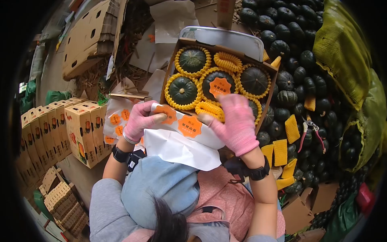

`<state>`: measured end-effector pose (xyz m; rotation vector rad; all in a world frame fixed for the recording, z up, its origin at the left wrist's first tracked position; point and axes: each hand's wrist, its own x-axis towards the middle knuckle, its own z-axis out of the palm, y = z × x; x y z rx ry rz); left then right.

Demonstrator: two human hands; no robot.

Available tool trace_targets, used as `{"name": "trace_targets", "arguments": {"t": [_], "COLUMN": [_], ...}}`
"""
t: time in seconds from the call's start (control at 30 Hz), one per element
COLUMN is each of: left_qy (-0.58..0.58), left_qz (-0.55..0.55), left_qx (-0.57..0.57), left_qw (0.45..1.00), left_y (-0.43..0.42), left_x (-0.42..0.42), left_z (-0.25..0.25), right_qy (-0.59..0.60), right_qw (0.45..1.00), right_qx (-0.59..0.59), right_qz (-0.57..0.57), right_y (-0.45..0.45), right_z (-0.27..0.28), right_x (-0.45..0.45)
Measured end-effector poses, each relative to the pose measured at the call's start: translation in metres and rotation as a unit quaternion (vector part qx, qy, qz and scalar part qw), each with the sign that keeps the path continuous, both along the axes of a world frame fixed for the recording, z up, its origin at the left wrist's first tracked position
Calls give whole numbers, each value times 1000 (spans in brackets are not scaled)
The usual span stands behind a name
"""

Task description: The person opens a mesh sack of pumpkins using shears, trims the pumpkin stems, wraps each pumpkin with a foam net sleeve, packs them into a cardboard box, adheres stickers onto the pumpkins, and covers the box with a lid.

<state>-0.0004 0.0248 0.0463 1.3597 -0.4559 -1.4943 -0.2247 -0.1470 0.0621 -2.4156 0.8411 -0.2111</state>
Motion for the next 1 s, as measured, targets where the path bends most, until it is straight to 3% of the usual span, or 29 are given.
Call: {"name": "trace_targets", "arguments": {"t": [0.03, 0.07, 0.13, 0.23, 0.27, 0.33, 0.4, 0.43, 0.53, 0.63, 0.73, 0.8, 0.87, 0.9, 1.0], "left_qy": [-9, -19, -37, -42, -54, -77, -19, 2, 38, 57, 48, 50, 44, 39, 46], "left_qz": [3, 8, 16, 12, 6, -7, -20, -24, -29, -19, -19, -17, -28, -32, -28], "left_qx": [9, 16, 47, 123, 127, 131, 116, 101, 85, 84, 84, 82, 77, 73, 66], "left_qw": [1000, 1000, 998, 991, 990, 988, 993, 995, 995, 995, 995, 995, 996, 996, 996], "left_y": [-3, -5, -6, 1, 6, 13, 11, 11, 12, 14, 11, 10, 11, 11, 12], "left_x": [-2, -4, -4, -1, 0, 2, -2, -3, 0, 1, 0, 0, 1, 2, 3], "left_z": [2, 4, 4, -7, -12, -20, -10, -9, -12, -12, -9, -10, -9, -9, -10], "right_qy": [-1, -34, -108, -257, -291, -257, -170, -122, -44, 10, -12, -31, -83, -71, 50], "right_qw": [993, 987, 987, 937, 888, 818, 879, 929, 965, 973, 996, 993, 951, 944, 947], "right_qx": [114, 143, 101, 110, 308, 508, 431, 339, 252, 217, 84, -102, -268, -274, -300], "right_qz": [34, 67, 71, 211, 176, -86, -111, -87, -62, -73, -35, 42, 128, 172, 99], "right_y": [10, 20, 30, 15, 13, 13, -2, -4, -3, 3, 12, 16, 6, 1, -2], "right_z": [1, -1, -4, -2, -7, -11, -33, -39, -44, -47, -53, -52, -46, -50, -33], "right_x": [1, 0, 6, 17, 19, 37, 62, 73, 95, 100, 99, 96, 89, 85, 78]}}
